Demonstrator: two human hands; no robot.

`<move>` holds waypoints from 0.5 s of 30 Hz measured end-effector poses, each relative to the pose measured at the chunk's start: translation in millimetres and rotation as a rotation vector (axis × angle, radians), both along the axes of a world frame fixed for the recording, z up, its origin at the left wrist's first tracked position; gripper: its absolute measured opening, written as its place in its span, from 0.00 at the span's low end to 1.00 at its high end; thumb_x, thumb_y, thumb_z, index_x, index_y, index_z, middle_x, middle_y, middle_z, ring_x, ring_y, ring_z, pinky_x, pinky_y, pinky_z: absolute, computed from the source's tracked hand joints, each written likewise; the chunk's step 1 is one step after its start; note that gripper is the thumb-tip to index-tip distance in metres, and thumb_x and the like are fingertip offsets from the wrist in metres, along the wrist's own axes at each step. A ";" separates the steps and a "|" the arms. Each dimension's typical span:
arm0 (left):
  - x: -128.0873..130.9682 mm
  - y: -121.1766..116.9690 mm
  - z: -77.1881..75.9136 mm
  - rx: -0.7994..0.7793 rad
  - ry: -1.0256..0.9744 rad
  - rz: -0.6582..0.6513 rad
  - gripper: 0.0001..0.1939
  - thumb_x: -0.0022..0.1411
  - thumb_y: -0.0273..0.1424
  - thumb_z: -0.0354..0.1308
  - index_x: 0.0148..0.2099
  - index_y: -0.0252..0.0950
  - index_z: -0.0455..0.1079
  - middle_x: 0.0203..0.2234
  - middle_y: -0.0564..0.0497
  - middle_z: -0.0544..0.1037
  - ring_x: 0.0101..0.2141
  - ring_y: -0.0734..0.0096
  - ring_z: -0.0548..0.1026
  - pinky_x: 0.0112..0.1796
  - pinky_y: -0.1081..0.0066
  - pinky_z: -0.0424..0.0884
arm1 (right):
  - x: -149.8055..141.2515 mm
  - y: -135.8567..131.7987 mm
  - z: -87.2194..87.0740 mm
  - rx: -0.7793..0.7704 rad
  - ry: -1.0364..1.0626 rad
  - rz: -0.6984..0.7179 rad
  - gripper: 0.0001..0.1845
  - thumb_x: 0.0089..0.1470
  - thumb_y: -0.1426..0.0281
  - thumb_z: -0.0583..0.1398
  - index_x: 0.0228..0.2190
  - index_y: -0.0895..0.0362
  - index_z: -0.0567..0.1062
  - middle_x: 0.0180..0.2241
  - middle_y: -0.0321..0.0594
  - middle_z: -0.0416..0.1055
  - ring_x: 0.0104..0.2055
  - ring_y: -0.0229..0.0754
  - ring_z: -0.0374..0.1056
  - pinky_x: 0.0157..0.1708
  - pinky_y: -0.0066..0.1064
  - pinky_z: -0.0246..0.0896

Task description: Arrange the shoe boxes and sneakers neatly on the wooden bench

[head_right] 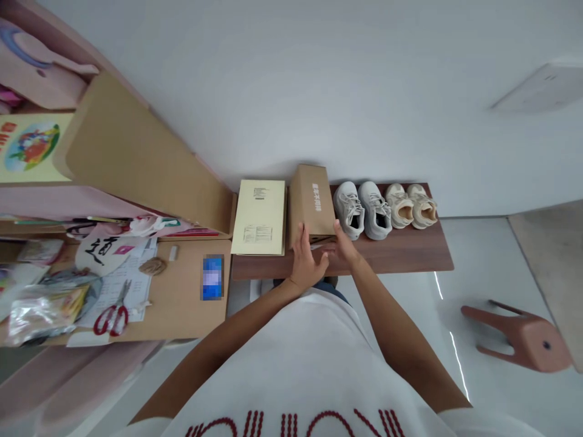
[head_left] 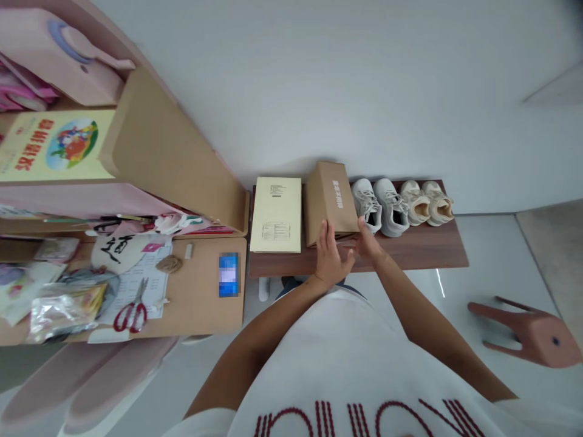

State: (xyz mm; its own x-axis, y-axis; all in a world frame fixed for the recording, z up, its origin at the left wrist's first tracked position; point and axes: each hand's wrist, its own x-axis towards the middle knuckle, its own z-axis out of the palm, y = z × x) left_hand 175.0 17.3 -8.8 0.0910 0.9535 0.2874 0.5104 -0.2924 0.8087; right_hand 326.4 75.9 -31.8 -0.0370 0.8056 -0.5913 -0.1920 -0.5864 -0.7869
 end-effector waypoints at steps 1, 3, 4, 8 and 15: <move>-0.2 -2.1 -0.7 -0.020 -0.006 -0.050 0.45 0.67 0.39 0.55 0.77 0.32 0.37 0.73 0.30 0.49 0.73 0.46 0.47 0.68 0.44 0.51 | 0.2 -2.0 -1.6 -0.017 -0.012 -0.029 0.38 0.51 0.36 0.60 0.51 0.51 0.76 0.46 0.48 0.80 0.47 0.56 0.78 0.38 0.44 0.78; -2.4 -4.2 -1.9 -0.091 -0.019 -0.153 0.42 0.67 0.38 0.55 0.76 0.33 0.42 0.72 0.32 0.55 0.71 0.49 0.54 0.67 0.47 0.55 | 1.6 -6.8 -6.8 0.006 -0.113 -0.157 0.36 0.51 0.41 0.64 0.54 0.49 0.74 0.48 0.45 0.79 0.47 0.54 0.77 0.38 0.44 0.80; -5.7 -4.0 -2.4 -0.134 -0.020 -0.196 0.40 0.67 0.37 0.54 0.76 0.34 0.45 0.70 0.34 0.59 0.70 0.52 0.58 0.67 0.49 0.57 | 3.2 -8.8 -9.6 0.036 -0.185 -0.231 0.36 0.50 0.44 0.65 0.55 0.48 0.72 0.49 0.44 0.78 0.47 0.53 0.77 0.37 0.43 0.80; -47.1 6.6 -5.4 -0.287 0.189 -0.089 0.34 0.67 0.34 0.55 0.73 0.40 0.57 0.69 0.38 0.62 0.70 0.52 0.58 0.67 0.49 0.56 | 15.6 -6.5 -16.1 0.078 -0.424 -0.315 0.37 0.49 0.48 0.67 0.58 0.47 0.71 0.55 0.43 0.74 0.52 0.51 0.74 0.36 0.36 0.80; -160.0 23.5 -26.4 -0.604 0.819 0.207 0.54 0.56 0.50 0.69 0.77 0.42 0.48 0.75 0.33 0.37 0.72 0.25 0.36 0.64 0.32 0.47 | 26.2 19.6 -22.0 0.051 -0.360 -0.137 0.46 0.40 0.60 0.75 0.61 0.49 0.70 0.52 0.44 0.77 0.51 0.53 0.75 0.40 0.37 0.79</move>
State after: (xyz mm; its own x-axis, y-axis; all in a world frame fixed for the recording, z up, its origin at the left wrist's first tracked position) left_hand 15.0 40.7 -35.2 -0.1392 0.9373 -0.3195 0.9637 0.2025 0.1742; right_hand 352.6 95.6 -53.8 0.2761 0.8172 -0.5059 0.0280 -0.5330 -0.8457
